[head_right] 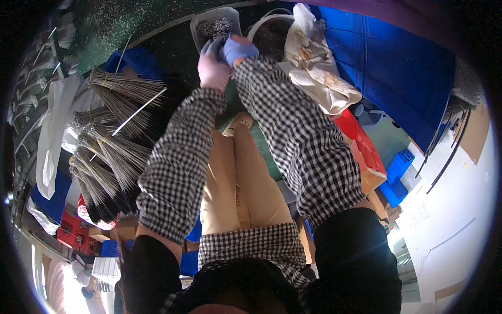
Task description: Bundling fiber bristles and dipping them into adhesive to assemble brush heads.
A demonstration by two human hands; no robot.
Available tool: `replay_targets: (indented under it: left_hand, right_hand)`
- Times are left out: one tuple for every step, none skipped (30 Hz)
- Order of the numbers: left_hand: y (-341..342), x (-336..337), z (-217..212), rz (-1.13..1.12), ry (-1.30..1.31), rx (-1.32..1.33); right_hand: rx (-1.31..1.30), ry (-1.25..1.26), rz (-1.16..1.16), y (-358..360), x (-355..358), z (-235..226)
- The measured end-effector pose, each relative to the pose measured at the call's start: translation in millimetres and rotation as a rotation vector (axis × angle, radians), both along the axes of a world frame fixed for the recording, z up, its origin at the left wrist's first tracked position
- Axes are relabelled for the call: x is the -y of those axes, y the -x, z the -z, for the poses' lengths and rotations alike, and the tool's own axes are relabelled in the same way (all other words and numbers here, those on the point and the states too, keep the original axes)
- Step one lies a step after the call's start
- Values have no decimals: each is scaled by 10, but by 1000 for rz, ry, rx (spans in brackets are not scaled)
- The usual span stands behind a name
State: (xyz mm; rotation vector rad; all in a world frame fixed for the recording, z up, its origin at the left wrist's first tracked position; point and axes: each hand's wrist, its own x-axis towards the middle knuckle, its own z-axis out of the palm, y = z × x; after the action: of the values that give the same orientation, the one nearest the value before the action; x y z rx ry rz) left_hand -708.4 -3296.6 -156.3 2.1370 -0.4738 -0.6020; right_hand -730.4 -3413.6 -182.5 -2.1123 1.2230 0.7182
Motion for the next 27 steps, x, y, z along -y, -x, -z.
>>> replay_targets:
  left_hand:
    - [89, -95, -5, -6, -73, 63]
    - [176, -168, 5, 32, -184, 73]
    - [197, -246, 34, 78, -239, 58]
    - [201, -292, 81, 147, -230, 121]
    - [224, -332, 119, 234, -260, 153]
    - [241, -348, 158, 323, -332, 168]
    - [290, -341, 185, 426, -412, 166]
    - [340, -312, 209, 516, -511, 175]
    - [436, -264, 215, 606, -608, 180]
    - [532, -201, 220, 729, -711, 127]
    - [595, -133, 229, 757, -730, -33]
    - [640, -53, 238, 744, -667, -100]
    - [635, 8, 242, 750, -679, -141]
    - [600, 53, 240, 750, -663, -235]
    - [560, 95, 223, 804, -706, -260]
    - [519, 83, 181, 747, -681, -225]
    - [488, 71, 122, 708, -704, -212]
    - [483, 12, 34, 709, -671, -149]
    - [522, -74, -76, 731, -691, -114]
    - [618, -180, -213, 755, -696, -64]
    - [736, -338, -364, 684, -615, -59]
    - [876, -468, -500, 744, -712, -131]
    - [1028, -802, -698, 622, -485, -92]
    - [1119, -1083, -845, 542, -259, -70]
    - [1223, -1345, -982, 471, -205, -134]
    - [1300, -1651, -1125, 502, -232, -138]
    - [1390, -1983, -1290, 417, -298, -301]
  right_hand:
    - [55, -83, 202, 70, -85, 36]
    - [-24, -20, -28, 116, -155, 79]
    - [21, 76, -155, 155, -166, 116]
    - [-61, 33, -226, 182, -177, 144]
    - [-27, 100, -314, 192, -157, 157]
    - [-27, 135, -230, 191, -124, 156]
    - [44, 142, -20, 174, -70, 135]
    - [17, 58, -34, 144, 11, 98]
    - [9, 52, -50, 122, 52, 49]
    - [-2, 67, -72, 107, 101, -10]
    - [7, 69, -45, 85, 107, -65]
    - [-38, 31, -68, 85, 102, -125]
    - [-26, 47, -45, 64, 106, -169]
    - [-47, 12, -47, 60, 88, -207]
    - [-58, 33, -50, 49, 81, -228]
    - [-77, 30, -59, 43, 73, -240]
    - [-66, 54, -66, 28, 72, -242]
    - [-78, 36, -52, 14, 86, -237]
    - [-77, 37, -35, 4, 98, -230]
    - [-78, 36, -18, -3, 124, -229]
    - [-96, 2, -8, 4, 143, -239]
    - [-97, -52, -15, 20, 166, -266]
    - [-65, -92, 12, 70, 168, -313]
    - [-27, -130, 40, 135, 170, -387]
    - [-2, -157, 155, 236, 138, -479]
    - [42, -92, 164, 332, 99, -596]
    - [177, 69, 148, 494, 21, -735]
